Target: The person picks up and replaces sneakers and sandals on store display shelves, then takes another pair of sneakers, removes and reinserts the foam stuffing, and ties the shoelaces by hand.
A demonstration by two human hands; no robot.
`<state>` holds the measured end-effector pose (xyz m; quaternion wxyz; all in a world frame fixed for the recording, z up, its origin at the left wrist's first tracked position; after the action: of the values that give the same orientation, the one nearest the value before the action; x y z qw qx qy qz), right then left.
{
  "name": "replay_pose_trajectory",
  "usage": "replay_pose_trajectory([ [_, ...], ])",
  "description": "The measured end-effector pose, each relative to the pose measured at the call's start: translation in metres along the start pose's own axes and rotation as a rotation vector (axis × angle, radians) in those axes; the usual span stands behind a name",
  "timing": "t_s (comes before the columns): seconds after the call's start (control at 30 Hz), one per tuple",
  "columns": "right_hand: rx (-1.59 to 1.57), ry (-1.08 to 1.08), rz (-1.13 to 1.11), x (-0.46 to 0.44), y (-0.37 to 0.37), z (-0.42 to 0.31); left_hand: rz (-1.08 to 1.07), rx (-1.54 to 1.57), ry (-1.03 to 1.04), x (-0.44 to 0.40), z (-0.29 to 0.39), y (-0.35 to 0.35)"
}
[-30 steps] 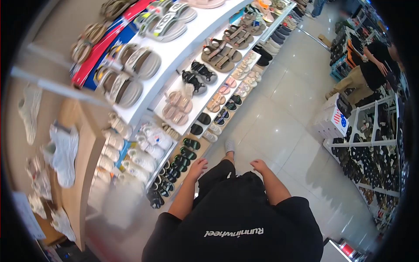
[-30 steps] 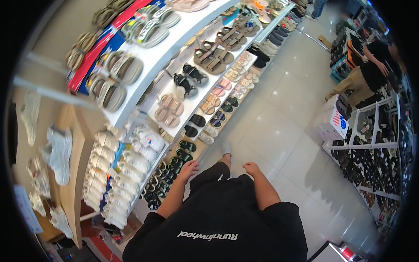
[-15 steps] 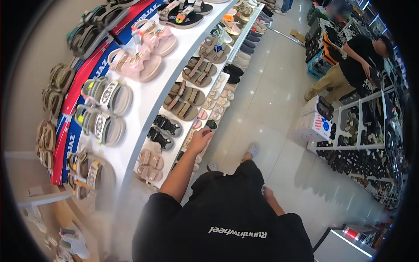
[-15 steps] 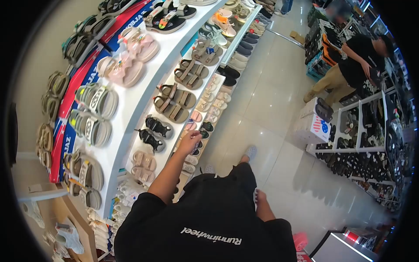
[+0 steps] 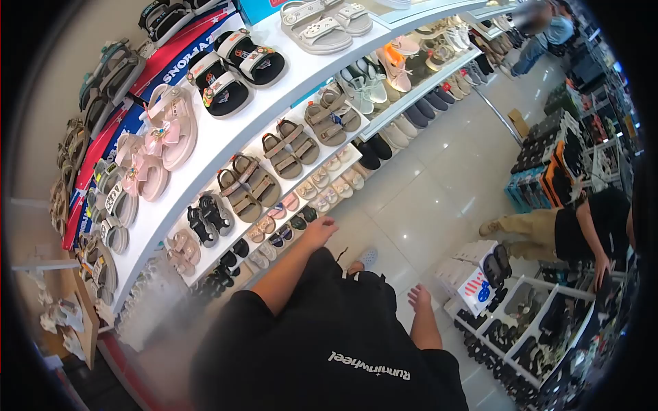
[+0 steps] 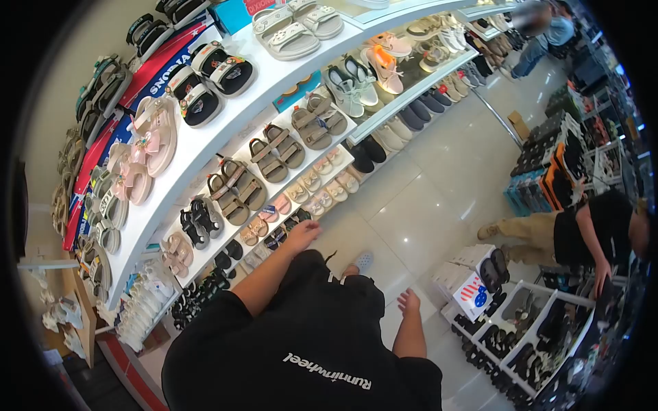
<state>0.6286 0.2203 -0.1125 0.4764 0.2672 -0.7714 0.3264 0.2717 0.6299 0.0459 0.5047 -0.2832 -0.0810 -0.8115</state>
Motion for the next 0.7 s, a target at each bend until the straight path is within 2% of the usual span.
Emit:
replay_pose_trajectory([
  [0.1, 0.19, -0.039, -0.035, -0.031, -0.025, -0.102, 0.137, -0.226, 0.243, -0.016, 0.059, 0.003],
  [0.13, 0.221, -0.047, -0.033, -0.038, -0.028, -0.134, 0.156, -0.19, 0.162, -0.021, 0.074, 0.0],
  [0.27, 0.17, -0.096, -0.031, -0.057, -0.004, -0.234, 0.27, -0.133, 0.194, -0.059, 0.128, -0.012],
  [0.37, 0.236, -0.103, -0.08, -0.075, 0.032, -0.27, 0.428, -0.256, 0.377, -0.089, 0.182, -0.022],
  [0.4, 0.291, -0.102, -0.089, -0.072, 0.049, -0.281, 0.456, -0.271, 0.342, -0.104, 0.193, -0.025],
  [0.5, 0.517, -0.183, -0.162, -0.094, 0.069, -0.3, 0.7, -0.569, 0.433, -0.123, 0.25, -0.026],
  [0.53, 0.7, -0.375, -0.233, -0.102, 0.074, -0.324, 0.662, -0.579, 0.315, -0.137, 0.256, -0.025],
  [0.63, 0.361, -0.204, -0.044, -0.101, 0.061, -0.372, 0.634, -0.674, 0.023, -0.189, 0.248, -0.028],
  [0.7, 0.303, -0.122, -0.095, -0.103, 0.062, -0.395, 0.613, -0.702, -0.111, -0.204, 0.25, -0.034],
])
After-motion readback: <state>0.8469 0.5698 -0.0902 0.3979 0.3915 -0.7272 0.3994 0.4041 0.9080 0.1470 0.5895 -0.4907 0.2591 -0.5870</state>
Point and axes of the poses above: each hand's wrist, its own x-axis away from the middle knuckle, its own y-axis out of the palm, z = x × y, the point moved 8 cm from there along -x, towards the middle knuckle, and after that the axes turned 6 degrees about x, right-handed, at the moved point
